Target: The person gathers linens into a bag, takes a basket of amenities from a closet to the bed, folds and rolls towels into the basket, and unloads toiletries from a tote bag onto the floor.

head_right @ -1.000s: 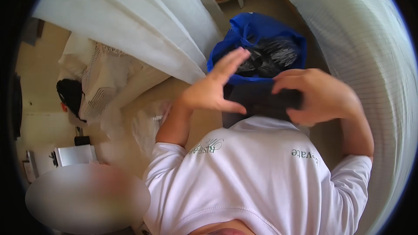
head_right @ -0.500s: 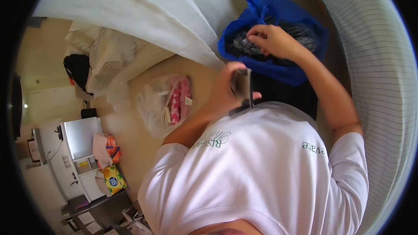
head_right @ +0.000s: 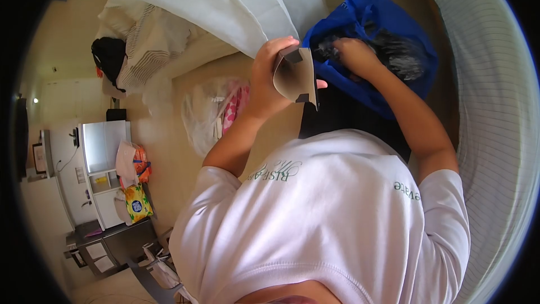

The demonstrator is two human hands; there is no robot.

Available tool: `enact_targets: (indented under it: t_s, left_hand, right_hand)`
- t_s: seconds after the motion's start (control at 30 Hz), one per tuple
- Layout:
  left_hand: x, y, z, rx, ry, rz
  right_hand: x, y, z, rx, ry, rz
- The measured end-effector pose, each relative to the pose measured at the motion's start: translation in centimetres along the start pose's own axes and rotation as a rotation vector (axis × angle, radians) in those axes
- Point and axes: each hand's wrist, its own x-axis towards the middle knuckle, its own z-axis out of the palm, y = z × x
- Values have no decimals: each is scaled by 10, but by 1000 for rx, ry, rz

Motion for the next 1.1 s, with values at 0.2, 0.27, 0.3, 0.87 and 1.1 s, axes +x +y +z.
enact_targets:
  t_s: [0.2, 0.27, 0.3, 0.87, 1.1]
  left_hand:
    - [7, -7, 1, -9, 41, -21]
    - [12, -6, 1, 10, 55, 11]
    - [13, -6, 1, 17, 60, 27]
    - [30, -9, 15, 272, 473, 232]
    - [39, -9, 30, 57, 492, 77]
  right_hand:
    - [-22, -56, -72, 99, 263, -91]
    - [-33, -79, -107, 195, 288, 51]
    - [-39, -80, -116, 247, 403, 33]
    - [-113, -112, -240, 1092, 954, -549]
    - [-94, -126, -238, 1032, 872, -577]
